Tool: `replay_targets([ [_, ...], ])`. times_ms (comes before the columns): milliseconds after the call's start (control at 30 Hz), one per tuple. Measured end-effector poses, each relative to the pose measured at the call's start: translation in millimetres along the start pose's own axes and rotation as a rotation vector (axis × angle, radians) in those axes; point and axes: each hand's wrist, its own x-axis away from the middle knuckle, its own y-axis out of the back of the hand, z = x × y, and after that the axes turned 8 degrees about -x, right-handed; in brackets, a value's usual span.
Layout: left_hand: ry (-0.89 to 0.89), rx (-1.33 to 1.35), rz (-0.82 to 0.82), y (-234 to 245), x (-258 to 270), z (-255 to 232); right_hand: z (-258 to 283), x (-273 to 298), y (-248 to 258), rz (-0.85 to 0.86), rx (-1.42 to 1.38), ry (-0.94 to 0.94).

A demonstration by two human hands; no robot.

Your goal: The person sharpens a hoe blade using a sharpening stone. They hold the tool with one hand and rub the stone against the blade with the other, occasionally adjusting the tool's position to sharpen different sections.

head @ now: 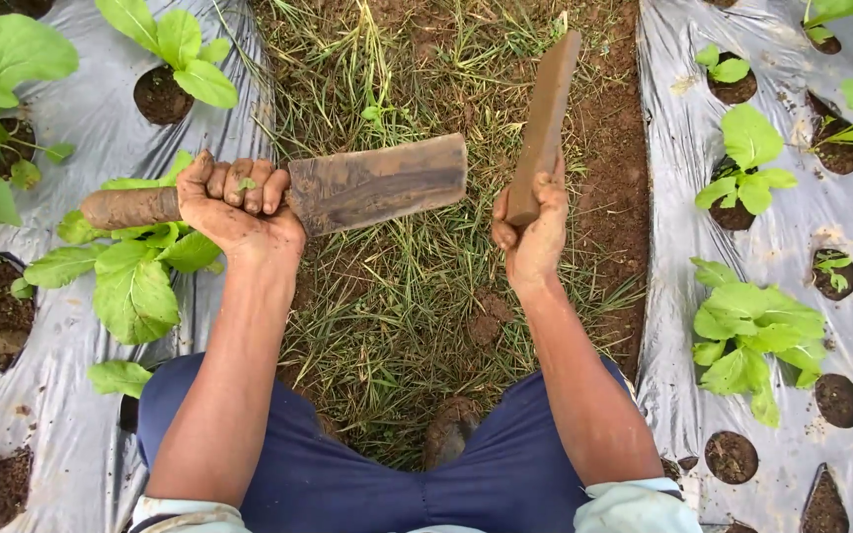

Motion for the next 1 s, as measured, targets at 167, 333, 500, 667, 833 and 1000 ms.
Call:
replay_targets([
  [167,0.065,-0.012,0.105,-15.9,2.3,-6.2,19.3,-3.0,-7.9,-0.01,-0.221,-0.11],
  [333,0.079,-0.03,0.168,-36.1,10.4,-15.9,20.1,-6.4,0.1,-0.01,-0.468,-0.207],
  [500,0.119,-0.033,0.263,-47.9,15.0,-15.7,18.6,-7.7,5.2,0.013,-0.631,-0.277],
  [667,0.194,0.032,0.307,-57.9,19.5,-16.7,15.8,-11.0,10.1,0.049,-0.647,-0.293],
  [833,0.266,0.005,0.437,-62.7,21.5,-21.2,20.0,-7.1,2.3,0.076,-0.649,-0.331],
  [1000,0.416,0.177,0.574,-83.1,32.9,-21.4,12.4,-6.1,2.2,0.079,-0.712,-0.315],
])
